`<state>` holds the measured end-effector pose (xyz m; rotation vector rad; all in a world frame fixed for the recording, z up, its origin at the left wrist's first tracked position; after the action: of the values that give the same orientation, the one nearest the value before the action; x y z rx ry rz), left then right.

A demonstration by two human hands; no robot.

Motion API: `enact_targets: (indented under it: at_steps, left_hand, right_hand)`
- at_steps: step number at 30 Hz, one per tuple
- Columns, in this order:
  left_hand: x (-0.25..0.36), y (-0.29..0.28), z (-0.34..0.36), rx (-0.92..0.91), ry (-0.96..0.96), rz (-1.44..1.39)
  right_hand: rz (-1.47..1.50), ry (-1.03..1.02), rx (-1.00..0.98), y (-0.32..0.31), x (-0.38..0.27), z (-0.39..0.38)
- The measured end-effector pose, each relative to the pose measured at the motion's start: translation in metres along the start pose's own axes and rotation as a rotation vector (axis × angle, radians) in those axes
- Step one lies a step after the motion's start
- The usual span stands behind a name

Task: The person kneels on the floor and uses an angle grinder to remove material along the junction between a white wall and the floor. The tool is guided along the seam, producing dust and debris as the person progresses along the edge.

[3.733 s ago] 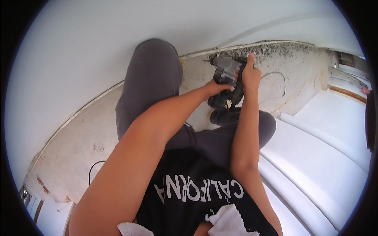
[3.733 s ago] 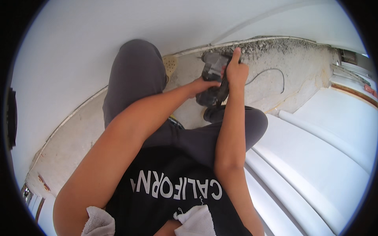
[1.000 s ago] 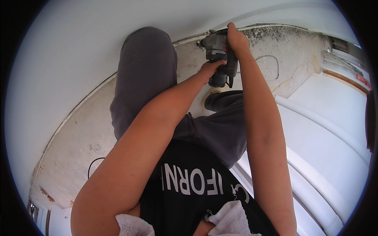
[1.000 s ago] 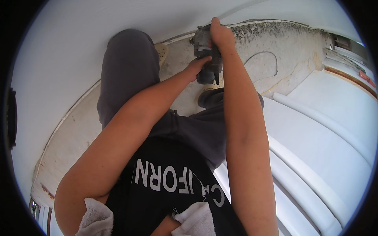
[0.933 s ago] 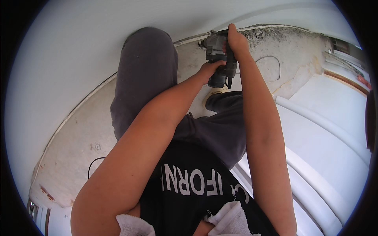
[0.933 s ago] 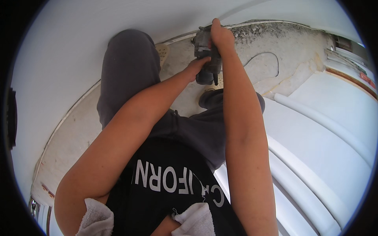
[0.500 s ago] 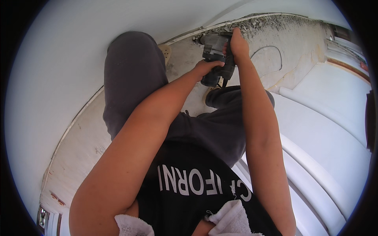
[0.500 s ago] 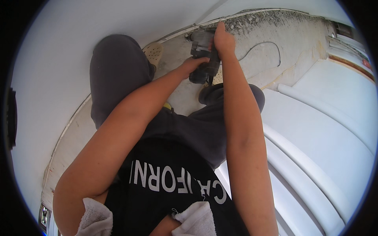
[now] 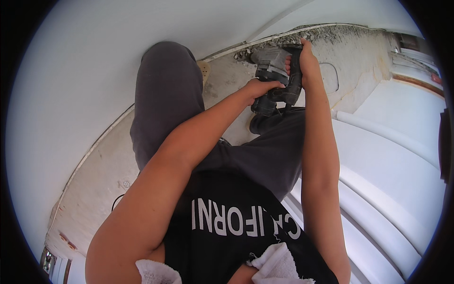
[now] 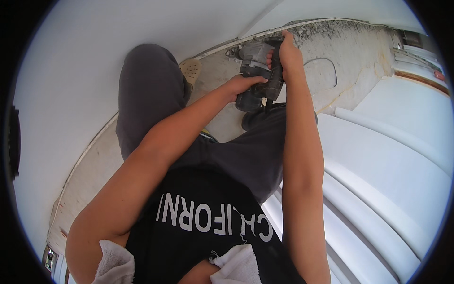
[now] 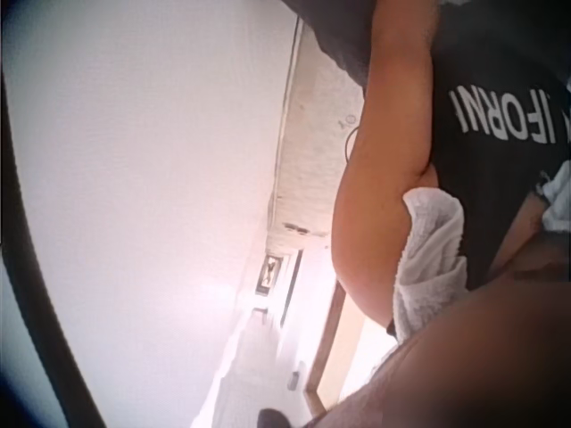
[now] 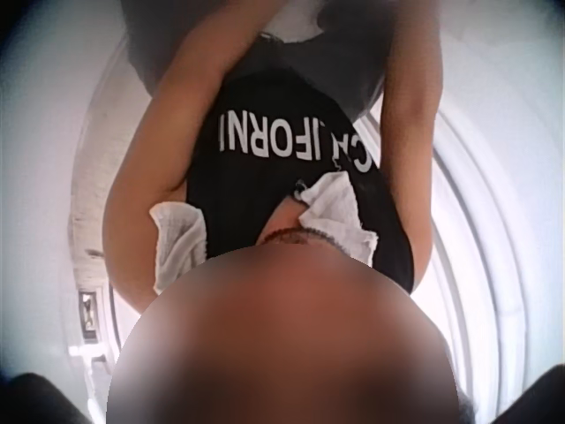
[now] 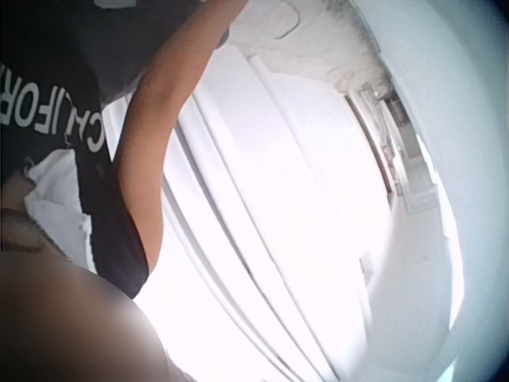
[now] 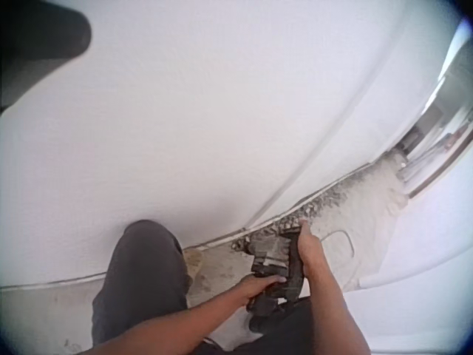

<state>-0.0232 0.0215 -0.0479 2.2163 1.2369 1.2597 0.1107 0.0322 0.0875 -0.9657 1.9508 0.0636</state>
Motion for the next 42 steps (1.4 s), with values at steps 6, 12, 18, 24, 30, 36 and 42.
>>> enact_targets:
  at_steps: [6,12,18,24,30,36,42]
  left_hand:
    - [-0.015,-0.010,0.000,0.024,-0.120,0.037]
    - [-0.034,-0.013,0.010,0.003,-0.072,0.247]
    - [-0.047,-0.015,0.004,0.022,-0.047,0.161]
    - [-0.040,-0.021,0.006,0.037,-0.032,0.036]
    - [-0.048,-0.029,0.016,0.079,0.019,0.109]
    - [-0.051,-0.027,0.027,0.081,0.109,-0.181]
    - [-0.038,-0.027,0.035,0.093,0.070,-0.110]
  right_hand:
    - [0.033,0.053,0.050,0.004,0.019,-0.002]
    - [-0.020,0.055,0.201,-0.014,0.048,-0.002]
    - [-0.364,-0.006,0.157,0.000,0.050,-0.002]
    - [-0.529,-0.182,0.098,0.017,0.029,0.010]
    - [-0.653,-0.191,0.038,0.030,0.025,0.002]
    - [-0.675,-0.224,0.033,0.036,0.017,0.013]
    - [-0.272,-0.129,-0.008,0.029,0.025,0.049]
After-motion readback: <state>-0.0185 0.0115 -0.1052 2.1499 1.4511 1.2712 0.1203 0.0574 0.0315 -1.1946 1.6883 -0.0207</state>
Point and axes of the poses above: each hand's wrist, its own z-axis towards the middle knuckle, its own y-axis out of the palm, x = y × z, the point moved 4 cm from there along z, towards the middle knuckle, and after that the axes turned 5 degrees about z, right-handed, at the moved point
